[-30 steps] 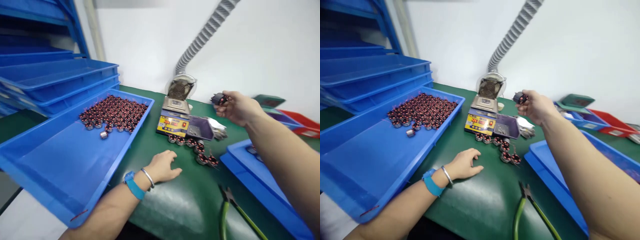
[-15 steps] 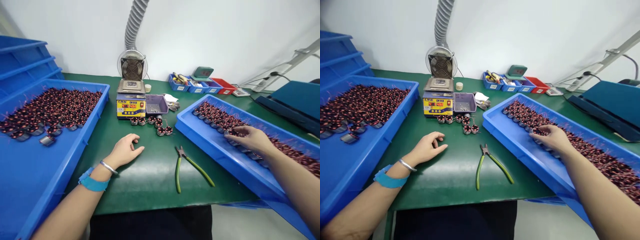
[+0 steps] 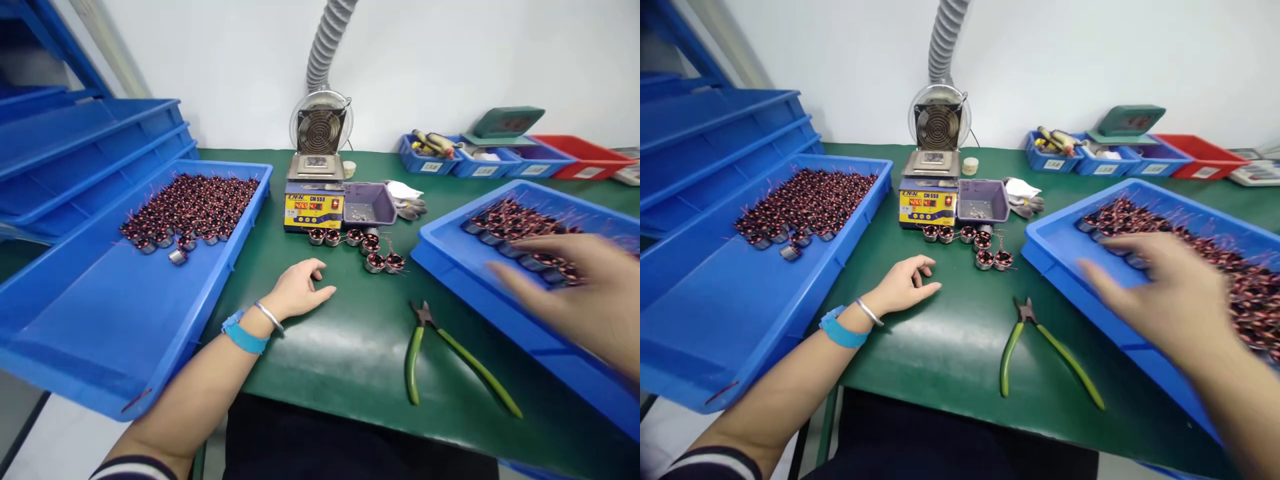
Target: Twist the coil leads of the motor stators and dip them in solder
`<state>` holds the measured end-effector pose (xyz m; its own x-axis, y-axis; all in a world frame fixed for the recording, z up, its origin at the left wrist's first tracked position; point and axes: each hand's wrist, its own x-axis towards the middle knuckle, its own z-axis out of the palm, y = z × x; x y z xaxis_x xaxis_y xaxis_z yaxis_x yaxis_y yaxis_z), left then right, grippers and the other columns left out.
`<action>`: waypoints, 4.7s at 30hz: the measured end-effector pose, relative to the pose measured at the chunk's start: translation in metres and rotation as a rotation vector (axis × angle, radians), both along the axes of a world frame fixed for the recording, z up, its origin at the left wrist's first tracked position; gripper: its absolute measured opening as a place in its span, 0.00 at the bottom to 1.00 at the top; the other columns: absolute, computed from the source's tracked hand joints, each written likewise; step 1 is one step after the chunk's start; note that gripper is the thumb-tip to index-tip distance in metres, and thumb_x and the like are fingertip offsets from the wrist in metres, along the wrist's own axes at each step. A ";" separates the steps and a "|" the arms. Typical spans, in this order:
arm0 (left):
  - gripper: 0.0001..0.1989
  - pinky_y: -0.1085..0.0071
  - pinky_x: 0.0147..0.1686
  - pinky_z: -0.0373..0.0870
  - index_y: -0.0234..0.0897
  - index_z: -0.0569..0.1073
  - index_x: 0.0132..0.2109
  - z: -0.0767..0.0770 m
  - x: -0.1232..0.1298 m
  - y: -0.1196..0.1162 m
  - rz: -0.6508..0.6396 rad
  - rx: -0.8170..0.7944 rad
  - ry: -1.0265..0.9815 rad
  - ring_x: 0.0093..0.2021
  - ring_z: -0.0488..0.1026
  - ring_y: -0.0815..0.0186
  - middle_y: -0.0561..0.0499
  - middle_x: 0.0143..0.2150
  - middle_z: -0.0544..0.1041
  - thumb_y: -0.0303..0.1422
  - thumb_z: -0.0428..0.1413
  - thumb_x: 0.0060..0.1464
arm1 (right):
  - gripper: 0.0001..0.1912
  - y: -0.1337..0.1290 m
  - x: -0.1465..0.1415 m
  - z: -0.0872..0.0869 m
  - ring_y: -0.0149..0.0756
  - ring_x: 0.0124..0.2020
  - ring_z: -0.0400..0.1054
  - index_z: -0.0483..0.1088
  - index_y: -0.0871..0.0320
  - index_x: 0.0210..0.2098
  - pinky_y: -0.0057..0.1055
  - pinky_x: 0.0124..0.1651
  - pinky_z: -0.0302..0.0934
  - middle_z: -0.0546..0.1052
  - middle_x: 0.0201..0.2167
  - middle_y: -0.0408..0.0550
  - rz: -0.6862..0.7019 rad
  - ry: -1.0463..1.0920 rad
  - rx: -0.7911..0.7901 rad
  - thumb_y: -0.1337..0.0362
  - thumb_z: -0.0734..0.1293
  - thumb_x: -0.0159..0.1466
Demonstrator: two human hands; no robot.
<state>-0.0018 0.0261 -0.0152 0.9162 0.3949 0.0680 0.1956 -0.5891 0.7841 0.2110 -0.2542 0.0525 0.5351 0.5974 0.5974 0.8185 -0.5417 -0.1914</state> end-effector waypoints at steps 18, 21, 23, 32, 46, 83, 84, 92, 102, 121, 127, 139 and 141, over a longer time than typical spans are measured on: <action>0.18 0.73 0.35 0.67 0.34 0.72 0.44 0.016 -0.011 -0.011 -0.275 -0.172 0.047 0.33 0.71 0.70 0.51 0.40 0.77 0.33 0.64 0.44 | 0.18 0.110 -0.110 -0.067 0.42 0.42 0.74 0.67 0.56 0.53 0.37 0.43 0.67 0.78 0.43 0.53 0.740 0.395 -0.099 0.61 0.64 0.64; 0.13 0.74 0.33 0.65 0.34 0.73 0.40 0.018 -0.013 -0.013 -0.293 -0.125 0.071 0.32 0.70 0.70 0.53 0.35 0.75 0.34 0.62 0.47 | 0.16 0.107 -0.105 -0.061 0.37 0.35 0.74 0.71 0.57 0.50 0.33 0.38 0.68 0.78 0.39 0.51 0.793 0.613 -0.126 0.58 0.66 0.65; 0.10 0.74 0.32 0.64 0.34 0.73 0.36 0.018 -0.012 -0.013 -0.281 -0.078 0.085 0.30 0.69 0.71 0.53 0.33 0.74 0.34 0.63 0.47 | 0.15 0.103 -0.098 -0.056 0.34 0.30 0.72 0.74 0.58 0.45 0.30 0.34 0.68 0.78 0.33 0.49 0.803 0.766 -0.178 0.55 0.66 0.66; 0.19 0.74 0.28 0.56 0.36 0.66 0.26 0.022 -0.013 -0.020 -0.250 -0.073 0.151 0.25 0.62 0.74 0.57 0.26 0.68 0.38 0.69 0.43 | 0.32 0.087 -0.059 -0.046 0.33 0.20 0.66 0.76 0.55 0.27 0.30 0.22 0.60 0.75 0.21 0.49 0.524 0.829 -0.092 0.32 0.63 0.59; 0.09 0.78 0.26 0.62 0.33 0.67 0.29 0.021 -0.006 -0.022 0.024 -0.691 0.136 0.23 0.65 0.77 0.59 0.22 0.68 0.19 0.59 0.43 | 0.43 0.118 -0.120 -0.062 0.31 0.24 0.70 0.68 0.60 0.50 0.28 0.28 0.66 0.78 0.27 0.47 0.452 1.462 0.166 0.39 0.78 0.44; 0.05 0.78 0.30 0.67 0.30 0.71 0.27 0.018 -0.003 -0.022 -0.066 -0.849 0.193 0.23 0.67 0.78 0.58 0.22 0.72 0.19 0.59 0.45 | 0.11 0.109 -0.125 -0.061 0.28 0.21 0.64 0.74 0.56 0.41 0.27 0.25 0.63 0.71 0.22 0.42 0.563 0.912 0.157 0.61 0.65 0.60; 0.05 0.78 0.30 0.67 0.30 0.71 0.27 0.017 -0.003 -0.022 -0.068 -0.847 0.192 0.24 0.67 0.78 0.58 0.22 0.72 0.19 0.59 0.45 | 0.10 0.109 -0.125 -0.059 0.28 0.21 0.64 0.74 0.55 0.40 0.27 0.25 0.63 0.71 0.22 0.42 0.591 0.893 0.160 0.62 0.65 0.60; 0.07 0.80 0.29 0.65 0.31 0.70 0.29 0.012 -0.004 -0.022 -0.071 -0.875 0.106 0.25 0.69 0.78 0.56 0.25 0.73 0.17 0.58 0.45 | 0.09 0.106 -0.117 -0.065 0.32 0.20 0.66 0.74 0.53 0.31 0.30 0.25 0.62 0.75 0.22 0.45 0.471 0.833 0.151 0.56 0.66 0.62; 0.08 0.78 0.32 0.67 0.30 0.71 0.34 0.010 -0.005 -0.020 -0.107 -0.922 0.123 0.26 0.71 0.77 0.56 0.24 0.75 0.18 0.61 0.47 | 0.21 0.101 -0.110 -0.062 0.32 0.21 0.69 0.76 0.59 0.43 0.28 0.25 0.65 0.76 0.23 0.47 0.427 0.926 0.149 0.47 0.66 0.63; 0.10 0.81 0.16 0.54 0.29 0.69 0.27 0.027 -0.001 -0.031 0.077 -0.964 0.213 0.14 0.61 0.81 0.55 0.21 0.74 0.17 0.55 0.55 | 0.26 0.111 -0.105 -0.059 0.31 0.21 0.67 0.74 0.57 0.28 0.27 0.24 0.63 0.77 0.23 0.47 0.429 1.137 0.183 0.39 0.72 0.52; 0.13 0.82 0.14 0.48 0.30 0.67 0.26 0.027 -0.001 -0.030 0.064 -1.058 0.234 0.11 0.55 0.82 0.52 0.19 0.75 0.16 0.51 0.58 | 0.22 0.111 -0.105 -0.061 0.31 0.23 0.68 0.74 0.57 0.29 0.27 0.25 0.64 0.76 0.24 0.46 0.481 1.101 0.150 0.42 0.71 0.56; 0.12 0.82 0.14 0.46 0.30 0.67 0.26 0.028 -0.001 -0.031 0.065 -1.071 0.202 0.12 0.54 0.83 0.54 0.19 0.73 0.16 0.53 0.56 | 0.06 0.107 -0.109 -0.063 0.34 0.30 0.72 0.74 0.53 0.35 0.31 0.36 0.67 0.78 0.31 0.45 0.602 0.541 0.166 0.65 0.65 0.66; 0.11 0.82 0.14 0.46 0.30 0.67 0.26 0.028 -0.001 -0.031 0.069 -1.068 0.196 0.12 0.54 0.83 0.54 0.19 0.73 0.16 0.53 0.55 | 0.07 0.107 -0.109 -0.062 0.35 0.32 0.74 0.75 0.52 0.36 0.31 0.38 0.68 0.79 0.34 0.47 0.633 0.494 0.162 0.67 0.64 0.67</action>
